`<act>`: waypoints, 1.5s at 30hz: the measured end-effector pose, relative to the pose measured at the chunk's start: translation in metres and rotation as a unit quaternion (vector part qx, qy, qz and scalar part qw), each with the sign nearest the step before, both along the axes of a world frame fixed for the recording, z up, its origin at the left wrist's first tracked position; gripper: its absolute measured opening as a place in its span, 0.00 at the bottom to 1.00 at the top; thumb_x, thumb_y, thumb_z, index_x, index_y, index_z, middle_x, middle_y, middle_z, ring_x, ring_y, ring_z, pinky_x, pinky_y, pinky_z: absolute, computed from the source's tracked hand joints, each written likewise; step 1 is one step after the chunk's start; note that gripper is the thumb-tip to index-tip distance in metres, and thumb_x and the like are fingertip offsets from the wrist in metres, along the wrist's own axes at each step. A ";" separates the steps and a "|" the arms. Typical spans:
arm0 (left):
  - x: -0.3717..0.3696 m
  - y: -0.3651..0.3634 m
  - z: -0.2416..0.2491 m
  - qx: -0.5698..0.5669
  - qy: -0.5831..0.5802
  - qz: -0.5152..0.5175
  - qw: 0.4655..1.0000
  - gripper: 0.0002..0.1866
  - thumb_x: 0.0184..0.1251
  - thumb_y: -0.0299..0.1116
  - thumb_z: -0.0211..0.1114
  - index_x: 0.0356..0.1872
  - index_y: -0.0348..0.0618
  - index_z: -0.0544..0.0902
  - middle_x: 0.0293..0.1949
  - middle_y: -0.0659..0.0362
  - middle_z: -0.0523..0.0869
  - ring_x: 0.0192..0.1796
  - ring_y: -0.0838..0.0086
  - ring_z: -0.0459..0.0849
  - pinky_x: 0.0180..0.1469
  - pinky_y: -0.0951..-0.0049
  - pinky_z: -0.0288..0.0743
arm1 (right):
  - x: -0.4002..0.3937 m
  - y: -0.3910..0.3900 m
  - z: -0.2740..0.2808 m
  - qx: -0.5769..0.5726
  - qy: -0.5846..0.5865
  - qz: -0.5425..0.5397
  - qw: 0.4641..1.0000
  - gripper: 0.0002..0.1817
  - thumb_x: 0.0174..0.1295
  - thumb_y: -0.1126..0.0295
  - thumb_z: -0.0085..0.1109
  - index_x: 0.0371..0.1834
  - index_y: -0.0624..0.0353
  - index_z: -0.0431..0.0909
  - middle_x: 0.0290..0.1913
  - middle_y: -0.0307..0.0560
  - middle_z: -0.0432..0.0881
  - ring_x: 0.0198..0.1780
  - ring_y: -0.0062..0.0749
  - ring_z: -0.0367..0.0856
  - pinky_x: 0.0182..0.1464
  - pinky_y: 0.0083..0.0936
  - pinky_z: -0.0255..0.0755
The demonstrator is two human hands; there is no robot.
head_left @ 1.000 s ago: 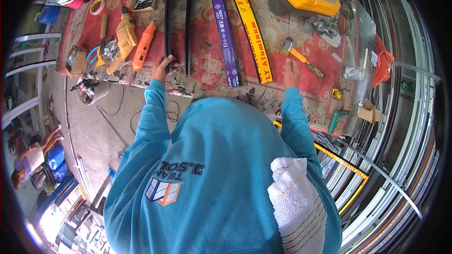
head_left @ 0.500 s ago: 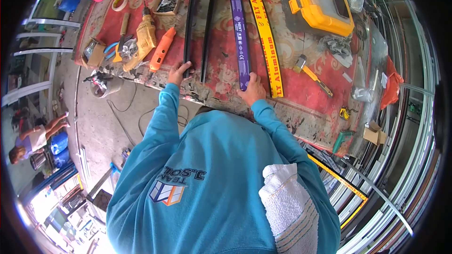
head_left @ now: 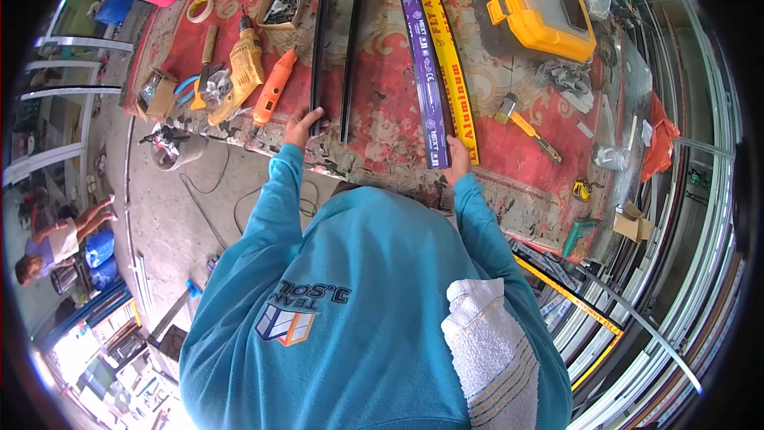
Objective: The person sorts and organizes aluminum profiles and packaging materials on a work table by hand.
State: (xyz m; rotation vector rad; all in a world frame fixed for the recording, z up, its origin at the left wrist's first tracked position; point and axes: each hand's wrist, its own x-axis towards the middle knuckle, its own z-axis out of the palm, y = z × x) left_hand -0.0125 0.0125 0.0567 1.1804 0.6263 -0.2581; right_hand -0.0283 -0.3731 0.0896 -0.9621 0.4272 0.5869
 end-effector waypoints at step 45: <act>-0.011 0.018 -0.007 -0.208 0.012 0.003 0.978 0.29 0.69 0.48 0.47 0.56 0.29 0.76 0.46 0.46 0.87 0.36 0.60 0.88 0.40 0.61 0.85 | 0.027 -0.012 0.000 -0.578 -0.106 0.363 0.723 0.26 0.67 0.49 0.54 0.43 0.66 0.82 0.43 0.59 0.85 0.49 0.52 0.82 0.53 0.40 0.74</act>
